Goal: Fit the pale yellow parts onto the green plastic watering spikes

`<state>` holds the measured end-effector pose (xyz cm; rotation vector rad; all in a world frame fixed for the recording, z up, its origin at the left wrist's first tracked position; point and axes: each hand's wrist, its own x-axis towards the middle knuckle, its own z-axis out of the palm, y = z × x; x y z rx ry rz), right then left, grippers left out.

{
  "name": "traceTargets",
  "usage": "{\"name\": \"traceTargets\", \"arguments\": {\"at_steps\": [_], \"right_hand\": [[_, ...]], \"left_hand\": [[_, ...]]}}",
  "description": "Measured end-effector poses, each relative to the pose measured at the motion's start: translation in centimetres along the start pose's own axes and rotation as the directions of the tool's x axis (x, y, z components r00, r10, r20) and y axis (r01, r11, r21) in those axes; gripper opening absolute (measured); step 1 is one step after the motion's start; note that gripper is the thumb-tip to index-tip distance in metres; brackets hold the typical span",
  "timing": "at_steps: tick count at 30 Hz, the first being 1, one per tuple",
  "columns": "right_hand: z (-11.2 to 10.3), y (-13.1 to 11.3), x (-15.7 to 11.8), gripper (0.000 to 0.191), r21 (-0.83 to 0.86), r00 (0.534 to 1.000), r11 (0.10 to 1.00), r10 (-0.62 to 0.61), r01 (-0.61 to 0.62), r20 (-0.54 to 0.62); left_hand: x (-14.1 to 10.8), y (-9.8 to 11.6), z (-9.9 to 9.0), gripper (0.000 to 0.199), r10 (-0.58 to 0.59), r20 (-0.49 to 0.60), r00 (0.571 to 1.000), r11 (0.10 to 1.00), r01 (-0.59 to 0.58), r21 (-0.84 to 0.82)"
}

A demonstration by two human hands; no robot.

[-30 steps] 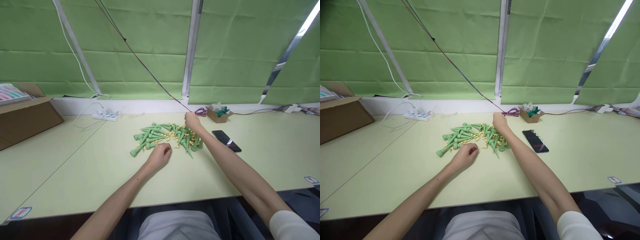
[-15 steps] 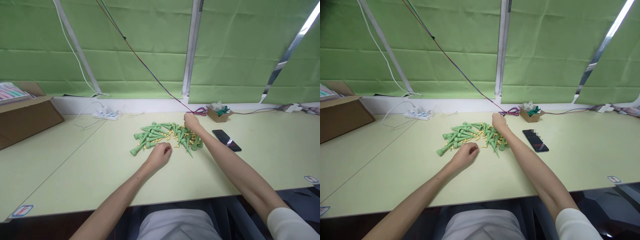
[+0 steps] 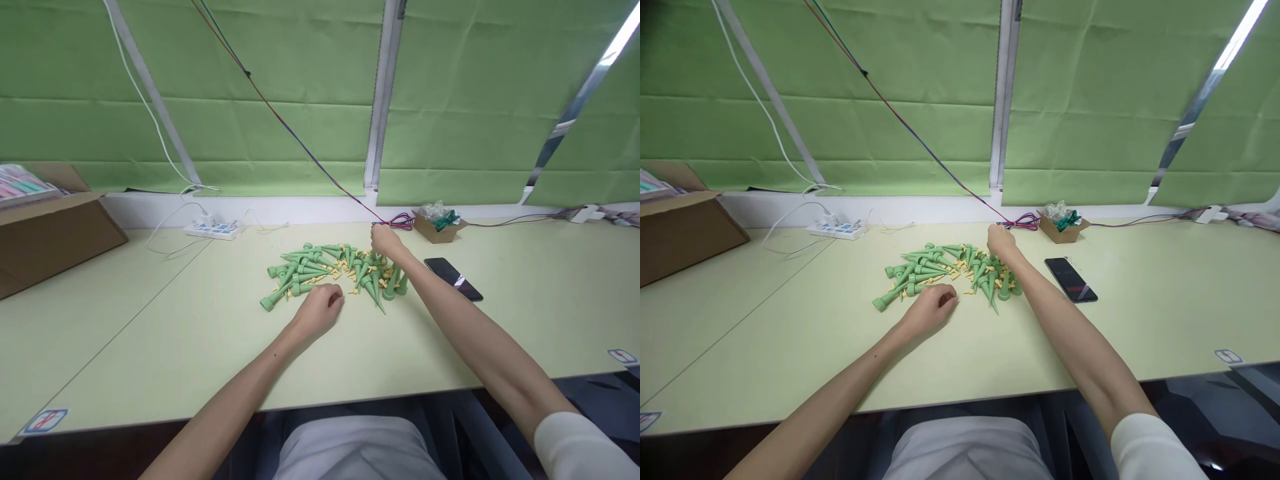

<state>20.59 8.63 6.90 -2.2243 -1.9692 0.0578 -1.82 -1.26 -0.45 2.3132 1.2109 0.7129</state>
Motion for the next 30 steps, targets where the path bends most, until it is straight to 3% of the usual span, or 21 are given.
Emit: {"name": "traceTargets", "arguments": {"at_steps": [9,14,18,23,30], "right_hand": [[-0.7,-0.1,-0.7,0.031,0.015,0.999,0.999,0.050,-0.050,0.003],[-1.8,-0.9,-2.2,0.030,-0.017,0.990,0.996,0.090,-0.092,-0.105],[-2.0,-2.6,-4.1,0.029,-0.060,0.987,0.998,-0.025,0.016,-0.157],[0.1,-5.8,-6.4,0.029,-0.032,0.982,0.982,-0.186,0.185,-0.041],[3.7,-7.5,-7.5,0.028,0.009,0.981,0.981,-0.193,0.193,-0.009]], "left_hand": [[0.1,-0.1,0.0,0.020,0.002,-0.001,1.000,1.000,-0.002,-0.003],[0.0,-0.1,0.0,0.021,0.004,0.000,1.000,1.000,-0.004,0.001],[0.0,-0.1,0.0,0.020,-0.007,0.002,1.000,1.000,0.007,-0.012],[0.0,-0.3,0.1,0.019,-0.008,-0.006,1.000,1.000,0.008,-0.016],[0.2,-0.8,-0.2,0.016,0.027,-0.038,0.999,0.996,-0.024,0.081]]}}
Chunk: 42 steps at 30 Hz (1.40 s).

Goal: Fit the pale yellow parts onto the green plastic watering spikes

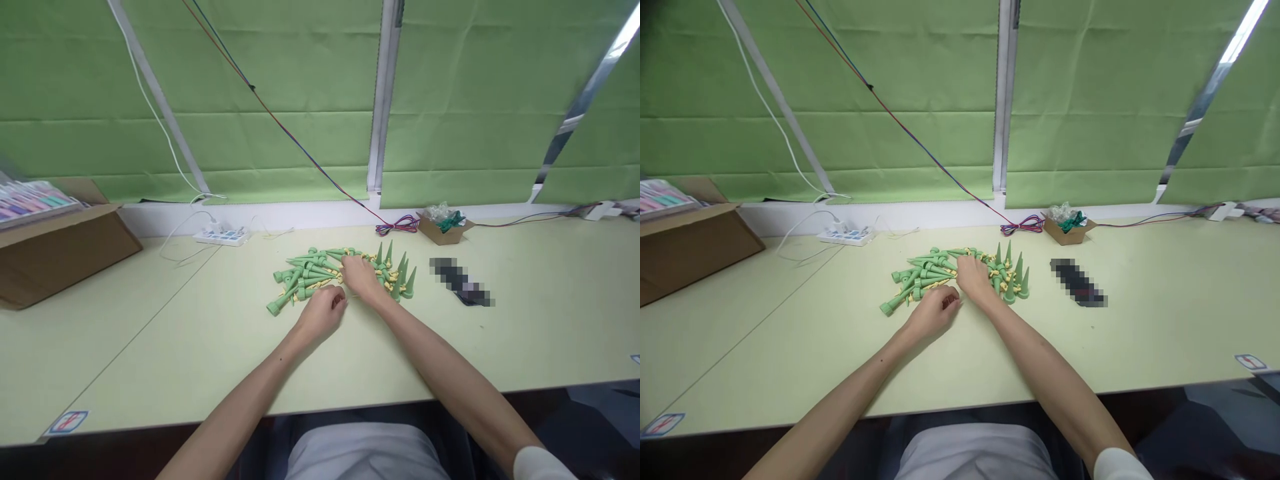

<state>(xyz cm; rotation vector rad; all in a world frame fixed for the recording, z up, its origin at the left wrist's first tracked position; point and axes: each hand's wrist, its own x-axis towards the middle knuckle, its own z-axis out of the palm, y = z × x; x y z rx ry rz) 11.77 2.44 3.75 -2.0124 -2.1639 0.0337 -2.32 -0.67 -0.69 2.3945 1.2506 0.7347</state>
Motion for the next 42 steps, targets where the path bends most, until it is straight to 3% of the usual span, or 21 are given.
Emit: {"name": "traceTargets", "arguments": {"at_steps": [5,10,14,22,31,42], "right_hand": [[0.2,0.7,-1.2,0.030,0.014,0.998,1.000,-0.019,0.020,-0.059],[-1.0,1.7,-1.8,0.026,0.045,0.992,0.991,-0.124,0.123,0.027],[-1.3,2.2,-1.9,0.020,0.043,0.968,0.975,-0.220,0.217,0.123],[-1.5,2.3,-2.3,0.025,0.011,0.952,0.965,-0.261,0.263,0.157],[-1.6,1.9,-2.7,0.029,-0.068,0.911,0.941,-0.302,0.333,0.280],[0.3,1.0,-2.8,0.033,-0.037,0.929,0.935,-0.347,0.354,0.126]], "left_hand": [[0.3,-0.4,-1.2,0.020,-0.089,-0.140,0.986,0.987,0.106,0.120],[0.2,-0.7,-1.8,0.023,-0.198,-0.082,0.977,0.935,0.214,0.281],[0.2,-0.9,-1.7,0.022,-0.218,-0.031,0.975,0.916,0.216,0.338],[0.4,-1.4,-1.6,0.019,-0.198,-0.014,0.980,0.918,0.190,0.348],[0.6,-1.7,-1.6,0.016,-0.180,0.014,0.984,0.918,0.163,0.363],[0.6,-1.2,-1.7,0.024,-0.171,0.000,0.985,0.907,0.158,0.390]]}}
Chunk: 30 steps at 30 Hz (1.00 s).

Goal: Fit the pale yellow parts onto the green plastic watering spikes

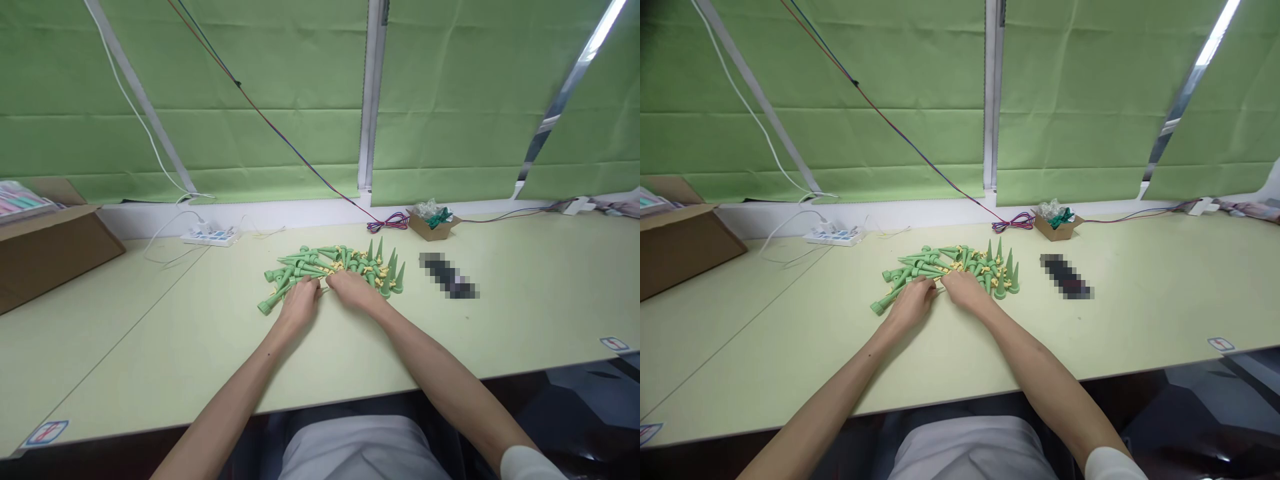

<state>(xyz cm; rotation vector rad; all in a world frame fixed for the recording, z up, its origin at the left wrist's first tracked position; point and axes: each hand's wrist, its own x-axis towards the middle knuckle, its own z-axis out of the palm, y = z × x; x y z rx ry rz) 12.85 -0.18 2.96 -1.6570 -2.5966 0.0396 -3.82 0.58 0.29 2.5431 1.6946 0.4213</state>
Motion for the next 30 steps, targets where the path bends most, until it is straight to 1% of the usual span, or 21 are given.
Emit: {"name": "traceTargets", "arguments": {"at_steps": [6,8,11,14,16,20,22,26,30], "right_hand": [[1.7,-0.7,1.1,0.033,0.193,0.985,0.980,-0.017,0.050,-0.170],[2.1,-0.9,1.5,0.033,0.243,0.980,0.969,-0.003,0.052,-0.201],[2.6,-1.0,1.8,0.036,0.266,0.970,0.964,0.040,0.026,-0.239],[2.9,-0.9,2.0,0.039,0.241,0.958,0.970,0.094,-0.026,-0.272],[3.0,-0.8,2.1,0.039,0.226,0.954,0.970,0.150,-0.091,-0.260],[3.1,-0.4,2.4,0.039,0.236,0.941,0.942,0.284,-0.238,-0.185],[3.2,-0.2,2.7,0.037,0.240,0.936,0.930,0.319,-0.278,-0.152],[3.3,0.2,3.2,0.035,0.218,0.942,0.933,0.316,-0.287,-0.112],[3.4,0.2,3.7,0.038,0.180,0.947,0.944,0.299,-0.277,-0.113]], "left_hand": [[0.0,0.3,-0.3,0.028,-0.051,-0.045,0.998,0.998,0.052,0.032],[0.0,0.4,-0.4,0.028,-0.080,-0.074,0.994,0.996,0.082,0.025],[0.0,0.7,-0.7,0.028,-0.133,-0.105,0.986,0.991,0.135,0.013],[-0.2,1.1,-1.0,0.027,-0.163,-0.137,0.977,0.987,0.163,-0.013],[-0.3,1.4,-1.3,0.026,-0.168,-0.162,0.972,0.986,0.162,-0.048],[-0.4,1.7,-1.5,0.026,-0.148,-0.208,0.967,0.985,0.125,-0.122],[-0.4,1.8,-1.5,0.025,-0.127,-0.221,0.967,0.985,0.097,-0.144],[-0.3,1.6,-1.2,0.023,-0.090,-0.230,0.969,0.985,0.053,-0.162],[-0.3,1.5,-0.9,0.022,-0.073,-0.234,0.970,0.985,0.034,-0.168]]}}
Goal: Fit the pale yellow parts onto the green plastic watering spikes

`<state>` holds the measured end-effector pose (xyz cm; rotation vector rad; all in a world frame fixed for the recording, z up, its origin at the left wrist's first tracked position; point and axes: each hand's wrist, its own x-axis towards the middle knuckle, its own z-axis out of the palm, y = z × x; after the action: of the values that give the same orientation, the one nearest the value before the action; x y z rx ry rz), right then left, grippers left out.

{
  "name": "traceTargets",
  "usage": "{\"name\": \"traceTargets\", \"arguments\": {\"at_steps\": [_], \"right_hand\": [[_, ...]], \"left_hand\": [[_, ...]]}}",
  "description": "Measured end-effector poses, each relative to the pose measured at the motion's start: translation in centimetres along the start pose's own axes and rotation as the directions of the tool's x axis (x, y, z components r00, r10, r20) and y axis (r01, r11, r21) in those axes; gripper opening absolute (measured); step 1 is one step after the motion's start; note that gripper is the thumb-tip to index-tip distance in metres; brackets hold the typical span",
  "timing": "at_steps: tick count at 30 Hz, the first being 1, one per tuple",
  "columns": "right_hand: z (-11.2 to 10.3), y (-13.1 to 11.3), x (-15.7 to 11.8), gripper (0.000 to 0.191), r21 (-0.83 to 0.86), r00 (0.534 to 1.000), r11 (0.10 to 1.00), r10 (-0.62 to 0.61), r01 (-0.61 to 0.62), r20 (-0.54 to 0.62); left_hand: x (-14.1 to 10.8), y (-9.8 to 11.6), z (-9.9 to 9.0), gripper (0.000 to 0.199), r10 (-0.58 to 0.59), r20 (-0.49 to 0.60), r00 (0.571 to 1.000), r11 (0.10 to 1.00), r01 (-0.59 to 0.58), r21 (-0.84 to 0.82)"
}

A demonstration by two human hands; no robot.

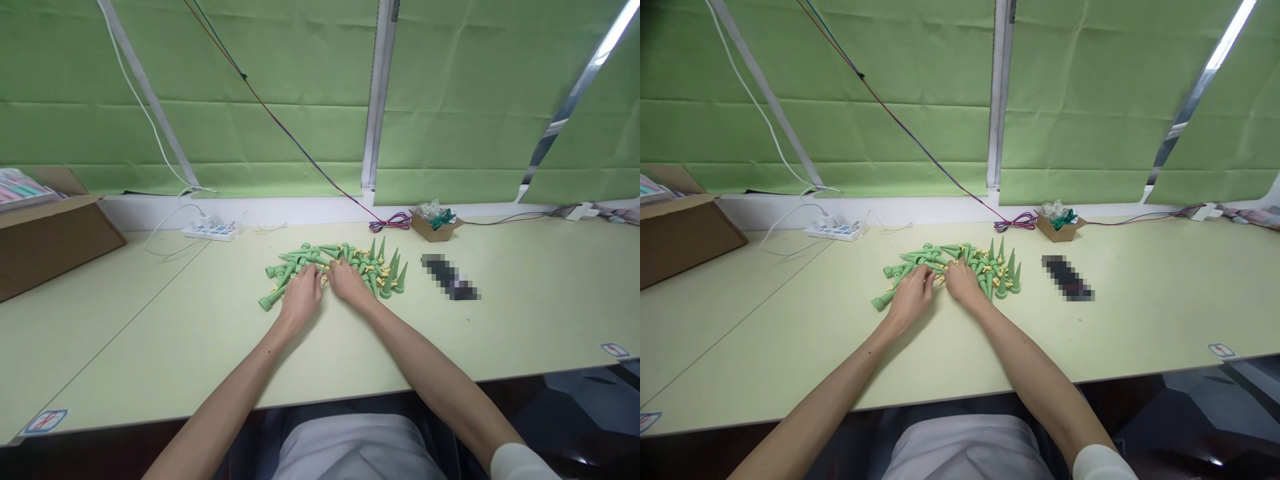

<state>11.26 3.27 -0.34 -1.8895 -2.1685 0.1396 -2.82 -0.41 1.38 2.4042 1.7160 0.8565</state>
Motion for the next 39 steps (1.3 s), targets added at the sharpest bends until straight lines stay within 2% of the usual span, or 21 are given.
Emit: {"name": "traceTargets", "arguments": {"at_steps": [5,11,18,21,25,32,39], "right_hand": [[0.0,-0.2,0.2,0.041,-0.029,1.000,1.000,-0.002,0.002,-0.005],[-0.4,-0.5,-0.3,0.033,0.010,1.000,1.000,-0.028,0.028,-0.004],[-0.6,-1.5,-1.7,0.031,0.063,0.992,0.991,-0.122,0.122,0.001],[-0.8,-1.6,-1.9,0.031,0.060,0.995,0.993,-0.099,0.100,-0.018],[-0.9,-1.1,-1.1,0.031,0.030,0.997,0.999,-0.010,0.012,-0.070],[-0.2,0.2,1.4,0.037,0.016,0.998,0.998,0.065,-0.065,-0.008],[-0.6,0.4,1.4,0.036,0.033,0.998,0.998,0.060,-0.061,0.034]], "left_hand": [[-0.1,-0.1,0.1,0.021,0.031,-0.007,0.999,0.999,-0.031,-0.014],[0.0,-0.3,0.4,0.019,0.056,-0.024,0.998,0.998,-0.057,-0.031],[0.1,-0.3,0.3,0.019,0.048,-0.027,0.999,0.998,-0.049,-0.049],[0.1,-0.3,0.3,0.019,0.046,-0.028,0.999,0.997,-0.048,-0.053],[0.1,-0.3,0.5,0.020,0.059,-0.042,0.997,0.997,-0.061,-0.047],[0.0,-0.4,0.7,0.019,0.064,-0.040,0.997,0.995,-0.067,-0.076],[-0.1,-0.2,0.7,0.018,0.055,-0.037,0.998,0.995,-0.058,-0.083]]}}
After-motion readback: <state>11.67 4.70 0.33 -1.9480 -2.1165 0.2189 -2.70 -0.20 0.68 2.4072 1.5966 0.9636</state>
